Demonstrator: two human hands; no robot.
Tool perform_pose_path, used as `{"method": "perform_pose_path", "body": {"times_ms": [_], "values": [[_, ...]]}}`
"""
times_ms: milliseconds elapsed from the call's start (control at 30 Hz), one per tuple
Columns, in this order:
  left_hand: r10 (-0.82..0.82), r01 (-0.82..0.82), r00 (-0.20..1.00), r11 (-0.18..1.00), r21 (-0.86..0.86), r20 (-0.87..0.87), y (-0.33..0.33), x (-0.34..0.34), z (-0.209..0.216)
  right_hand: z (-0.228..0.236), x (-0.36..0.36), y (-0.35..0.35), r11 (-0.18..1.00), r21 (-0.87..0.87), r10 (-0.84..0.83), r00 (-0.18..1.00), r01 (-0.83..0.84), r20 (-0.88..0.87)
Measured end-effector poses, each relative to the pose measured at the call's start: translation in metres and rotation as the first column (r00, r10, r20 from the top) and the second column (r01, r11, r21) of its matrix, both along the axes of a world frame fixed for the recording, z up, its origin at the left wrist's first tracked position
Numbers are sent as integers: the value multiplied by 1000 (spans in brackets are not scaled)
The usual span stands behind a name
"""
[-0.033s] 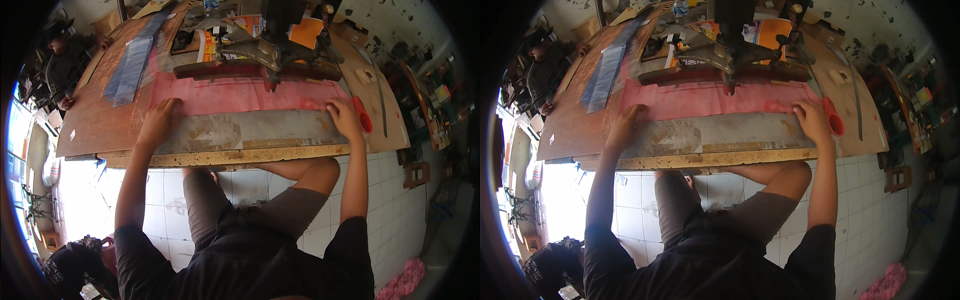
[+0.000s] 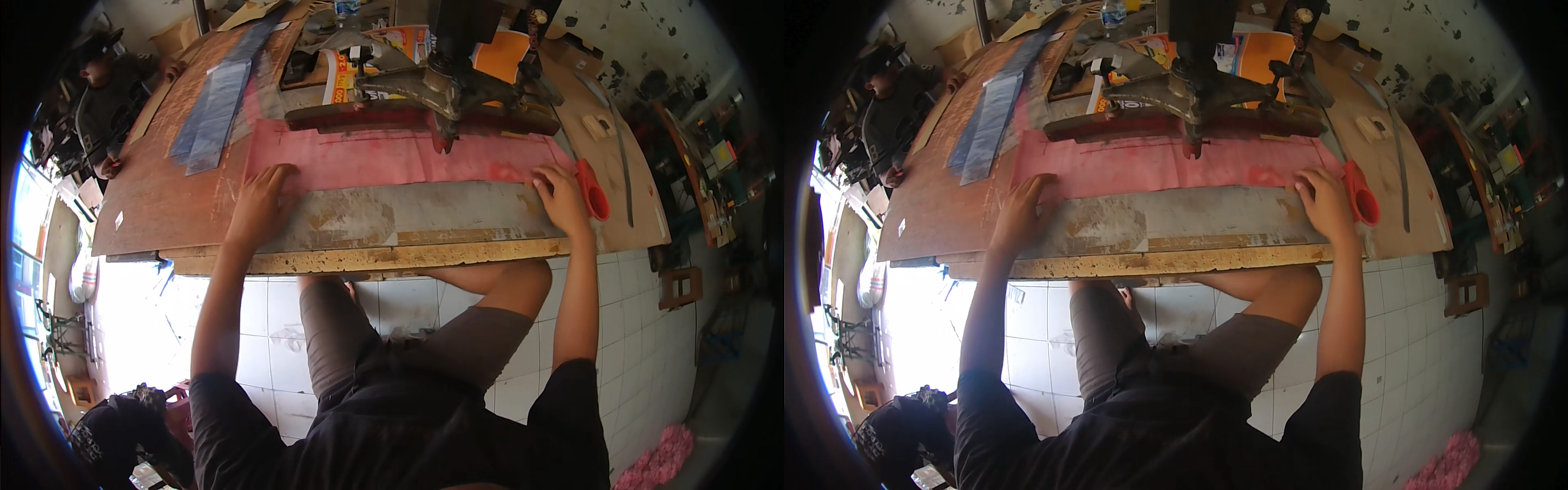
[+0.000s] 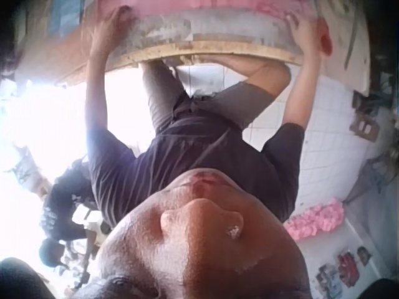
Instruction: The person prepares a mechanical press by applying tape to a wooden board, positioning it on a workbench, and using pliers and a metal ruler to adjust the press head components.
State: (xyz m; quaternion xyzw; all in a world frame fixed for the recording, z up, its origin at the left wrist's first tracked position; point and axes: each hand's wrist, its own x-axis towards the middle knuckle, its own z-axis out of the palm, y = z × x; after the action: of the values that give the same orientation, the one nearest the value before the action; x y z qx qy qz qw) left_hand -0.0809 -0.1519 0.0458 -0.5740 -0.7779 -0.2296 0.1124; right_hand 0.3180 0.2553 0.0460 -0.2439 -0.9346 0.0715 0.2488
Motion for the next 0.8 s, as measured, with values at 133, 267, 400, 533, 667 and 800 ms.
{"method": "perform_pose_path", "body": {"times_ms": [133, 267, 400, 533, 667, 800], "values": [[112, -114, 993, 992, 54, 32, -13, 29, -9, -24, 5, -28, 993, 18, -115, 987, 117, -111], [187, -197, 977, 976, 92, 105, -16, 35, -12, -29, 4, -36, 983, -66, -179, 974, 172, -138], [219, -232, 968, 968, 101, 125, -16, 37, -12, -26, 1, -39, 979, -81, -197, 971, 188, -137], [204, -224, 964, 969, 104, 172, -16, 39, -10, -24, 1, -42, 979, -88, -198, 969, 187, -146], [200, -221, 964, 969, 110, 174, -13, 37, -11, -25, 3, -40, 973, -88, -224, 967, 214, -124], [192, -213, 969, 968, 131, 159, -18, 36, -13, -26, 0, -42, 975, -40, -223, 969, 220, -109]]}}
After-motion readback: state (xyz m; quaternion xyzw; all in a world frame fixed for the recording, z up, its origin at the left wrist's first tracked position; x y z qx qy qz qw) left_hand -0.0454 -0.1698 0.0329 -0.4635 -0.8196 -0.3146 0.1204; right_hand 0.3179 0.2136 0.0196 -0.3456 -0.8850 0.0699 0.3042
